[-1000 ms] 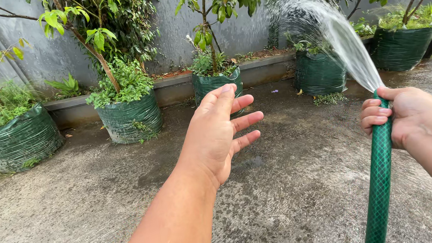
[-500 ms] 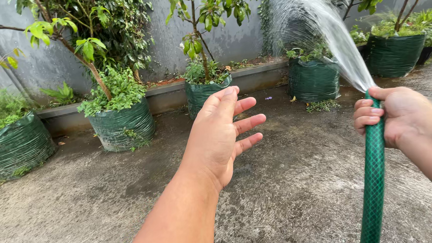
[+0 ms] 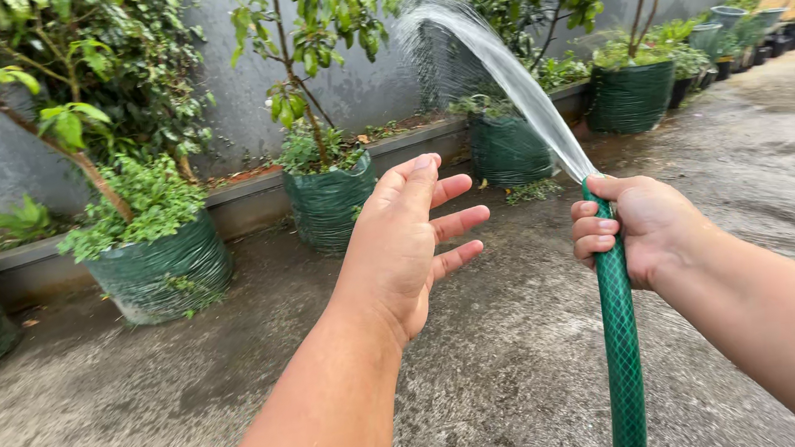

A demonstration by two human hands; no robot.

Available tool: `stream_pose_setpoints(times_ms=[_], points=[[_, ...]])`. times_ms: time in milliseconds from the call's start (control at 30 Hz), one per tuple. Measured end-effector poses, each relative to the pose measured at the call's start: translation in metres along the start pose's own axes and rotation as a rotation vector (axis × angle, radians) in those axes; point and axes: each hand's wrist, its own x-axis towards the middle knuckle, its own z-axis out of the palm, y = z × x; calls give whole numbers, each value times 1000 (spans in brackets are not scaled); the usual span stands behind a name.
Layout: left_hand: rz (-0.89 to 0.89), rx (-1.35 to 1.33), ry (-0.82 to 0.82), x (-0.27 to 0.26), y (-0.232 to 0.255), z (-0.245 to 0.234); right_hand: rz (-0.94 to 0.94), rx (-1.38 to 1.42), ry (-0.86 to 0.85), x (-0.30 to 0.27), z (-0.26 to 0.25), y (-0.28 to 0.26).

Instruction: The person waters several plants in green planter bags and black pots using a garden hose, spraying water over the foliage while moving through an outdoor space.

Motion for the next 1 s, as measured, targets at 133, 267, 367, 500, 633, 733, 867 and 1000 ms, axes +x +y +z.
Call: stream_pose_setpoints(times_ms=[133,267,367,500,633,733,867,1000], points=[[-7,11,-59,7,-2,12,-29,36,12,-11,-16,-6],[-5,28,-120,13,-4,24,-119,13,53,-26,-25,-10],[-9,17,-159,17,-7,31,-137,32,60,-32,-32,-13],[-17,0,-197,22,-11,36,-143,25,92,-36,-43,-15],[-18,1,-221,25,-15,41,-112,69,84,-38,-53,-16],[-31,-11,-232,24,-17,41,-97,74,88,-40,-52,-14],[-60,-24,-208,23,-21,38,-61,66,70,-38,-39,-6],[-64,-2,-167,20,-23,32,-3,32,-14,-34,-17,7]])
